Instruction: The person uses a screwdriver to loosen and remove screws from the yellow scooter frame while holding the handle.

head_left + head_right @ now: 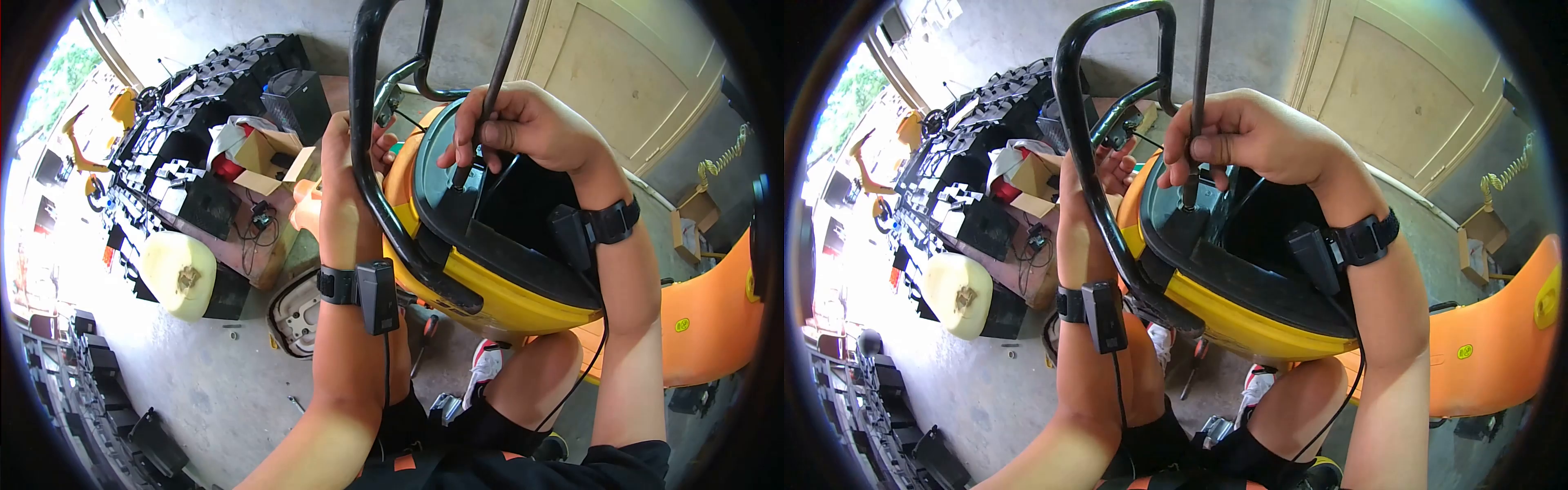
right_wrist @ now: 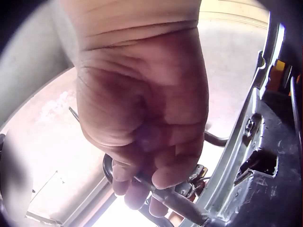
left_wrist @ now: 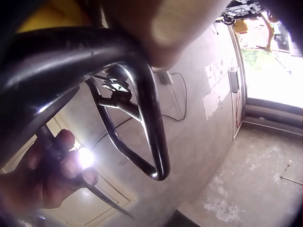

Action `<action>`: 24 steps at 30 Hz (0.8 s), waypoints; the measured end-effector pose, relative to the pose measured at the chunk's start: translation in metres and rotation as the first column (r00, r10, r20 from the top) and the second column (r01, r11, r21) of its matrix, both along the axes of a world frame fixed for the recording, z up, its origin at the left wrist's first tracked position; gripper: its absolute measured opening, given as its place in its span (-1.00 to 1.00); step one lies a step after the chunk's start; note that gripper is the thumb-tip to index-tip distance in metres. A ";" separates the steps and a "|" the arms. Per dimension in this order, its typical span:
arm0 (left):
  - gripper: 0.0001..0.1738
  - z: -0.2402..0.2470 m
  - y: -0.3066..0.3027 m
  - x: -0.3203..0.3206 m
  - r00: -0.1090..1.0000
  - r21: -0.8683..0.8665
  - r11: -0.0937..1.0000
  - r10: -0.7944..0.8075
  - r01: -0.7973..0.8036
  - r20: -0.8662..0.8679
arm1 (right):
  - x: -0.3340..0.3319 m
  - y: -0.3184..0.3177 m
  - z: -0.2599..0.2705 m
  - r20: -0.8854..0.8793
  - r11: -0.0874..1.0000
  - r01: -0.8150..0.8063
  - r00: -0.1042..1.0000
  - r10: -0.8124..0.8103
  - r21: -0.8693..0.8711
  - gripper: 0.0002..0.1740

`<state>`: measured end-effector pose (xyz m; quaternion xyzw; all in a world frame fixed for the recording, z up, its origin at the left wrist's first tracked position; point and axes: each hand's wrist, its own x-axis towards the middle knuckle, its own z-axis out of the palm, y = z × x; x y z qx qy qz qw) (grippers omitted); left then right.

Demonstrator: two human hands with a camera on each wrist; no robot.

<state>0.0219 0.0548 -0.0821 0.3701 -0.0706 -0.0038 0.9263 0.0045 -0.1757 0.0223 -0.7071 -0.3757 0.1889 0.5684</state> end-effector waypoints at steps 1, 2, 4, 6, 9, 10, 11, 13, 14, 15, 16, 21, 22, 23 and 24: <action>-0.77 0.000 0.000 -0.001 1.000 -0.028 1.000 -0.009 0.008 -0.030 | 0.001 -0.001 -0.001 0.018 1.000 0.006 1.000 -0.006 0.016 -0.85; -0.77 0.001 -0.001 -0.001 0.998 -0.056 0.998 -0.018 0.014 -0.060 | 0.001 -0.002 -0.002 0.035 0.999 0.011 0.999 -0.012 0.031 -0.84; -0.77 0.003 -0.001 -0.003 0.998 -0.047 0.999 -0.012 0.009 -0.066 | 0.001 -0.003 -0.001 0.030 1.000 0.014 0.999 -0.015 0.025 -0.84; -0.77 0.002 0.000 -0.001 0.997 -0.039 0.999 -0.004 0.001 -0.071 | 0.002 -0.002 -0.003 0.040 0.999 -0.001 0.999 -0.001 0.042 -0.84; -0.79 -0.003 0.002 0.004 0.998 -0.033 0.999 -0.037 0.035 -0.049 | -0.001 0.002 -0.001 -0.003 0.999 0.011 1.000 -0.010 0.037 -0.84; -0.79 -0.003 0.002 0.003 0.999 -0.020 1.000 -0.024 0.023 -0.031 | -0.001 0.002 -0.001 -0.004 0.999 0.011 1.000 -0.011 0.038 -0.84; -0.80 -0.002 0.001 0.002 1.000 -0.007 1.000 -0.011 0.011 -0.012 | -0.001 0.002 0.000 -0.001 1.000 0.016 1.000 -0.016 0.023 -0.84; -0.80 -0.001 0.001 0.001 1.000 -0.012 1.000 -0.010 0.010 -0.021 | -0.001 0.002 0.000 0.003 1.000 0.019 1.000 -0.019 0.008 -0.84; -0.80 -0.001 0.000 0.000 1.000 -0.016 1.000 -0.010 0.009 -0.030 | 0.000 0.002 -0.001 0.001 1.000 -0.001 1.000 0.001 0.018 -0.85; -0.80 -0.001 0.001 0.000 0.999 -0.014 1.000 -0.009 0.009 -0.030 | 0.000 0.002 -0.001 -0.001 0.999 -0.021 1.000 0.021 0.029 -0.85; -0.80 -0.002 0.001 0.002 0.999 -0.027 0.999 -0.020 0.018 -0.044 | -0.001 0.002 -0.002 -0.002 0.999 -0.022 1.000 0.022 0.031 -0.85; -0.78 -0.007 0.003 0.010 0.997 -0.018 0.999 -0.046 0.045 -0.057 | 0.001 0.002 -0.007 0.067 0.997 -0.046 0.997 0.042 0.063 -0.84; -0.78 -0.012 0.003 0.014 0.999 -0.002 0.999 -0.033 0.033 -0.012 | 0.001 0.001 -0.006 0.068 0.997 -0.045 0.997 0.041 0.064 -0.84; -0.78 -0.011 0.003 0.014 0.999 0.013 1.000 -0.019 0.019 0.033 | 0.001 0.000 -0.004 0.086 0.999 -0.031 0.996 0.028 0.039 -0.83; -0.78 -0.011 0.005 0.014 0.999 0.013 1.000 -0.019 0.019 0.033 | 0.001 0.000 -0.004 0.104 1.000 -0.017 0.994 0.015 0.015 -0.83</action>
